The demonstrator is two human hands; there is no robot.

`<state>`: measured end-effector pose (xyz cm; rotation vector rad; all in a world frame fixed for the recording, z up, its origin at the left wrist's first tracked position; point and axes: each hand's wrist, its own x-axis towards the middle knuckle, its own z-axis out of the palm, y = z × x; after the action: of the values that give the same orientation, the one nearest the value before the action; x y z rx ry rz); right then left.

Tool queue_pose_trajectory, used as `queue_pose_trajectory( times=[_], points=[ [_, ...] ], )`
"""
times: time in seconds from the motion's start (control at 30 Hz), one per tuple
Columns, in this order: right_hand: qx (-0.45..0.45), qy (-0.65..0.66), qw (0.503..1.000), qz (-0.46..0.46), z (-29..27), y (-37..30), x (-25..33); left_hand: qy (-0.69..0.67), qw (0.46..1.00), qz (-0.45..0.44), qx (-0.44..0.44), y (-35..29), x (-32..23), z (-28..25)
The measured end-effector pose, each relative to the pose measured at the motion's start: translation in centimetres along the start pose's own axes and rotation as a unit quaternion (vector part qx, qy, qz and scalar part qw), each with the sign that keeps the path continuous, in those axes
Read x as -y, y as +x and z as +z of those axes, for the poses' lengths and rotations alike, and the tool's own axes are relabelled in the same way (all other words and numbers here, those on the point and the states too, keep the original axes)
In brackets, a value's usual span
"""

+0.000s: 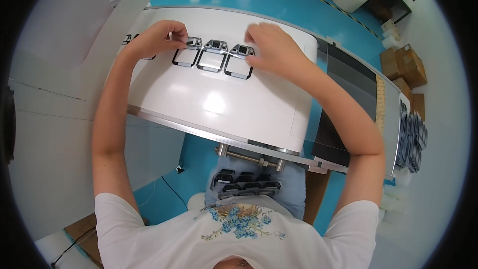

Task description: Manually assembling small parts by picking them from a tray and placing them onto an assembly template board.

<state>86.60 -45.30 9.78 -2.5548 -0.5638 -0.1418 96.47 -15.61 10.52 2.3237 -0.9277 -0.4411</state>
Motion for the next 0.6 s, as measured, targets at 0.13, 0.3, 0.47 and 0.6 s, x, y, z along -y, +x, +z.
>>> queue_pose_trajectory(
  times=[0.13, 0.3, 0.47, 0.6],
  points=[
    [-0.177, -0.043, 0.956, -0.229, 3.2, 3.9, 2.0, 0.167, 0.969, 0.138, -0.117, -1.4, -0.2, 1.7],
    [-0.037, -0.164, 0.962, -0.216, 5.3, 6.3, 6.0, 0.183, 0.958, 0.095, -0.198, -2.9, -0.2, 3.5],
    [-0.021, -0.230, 0.955, -0.187, 6.9, 5.3, 7.0, 0.211, 0.959, 0.046, -0.181, -3.0, -0.2, 2.2],
    [-0.039, -0.187, 0.955, -0.228, 6.8, 4.4, 5.8, 0.250, 0.959, 0.022, -0.134, -2.8, 0.6, 1.4]
  ],
)
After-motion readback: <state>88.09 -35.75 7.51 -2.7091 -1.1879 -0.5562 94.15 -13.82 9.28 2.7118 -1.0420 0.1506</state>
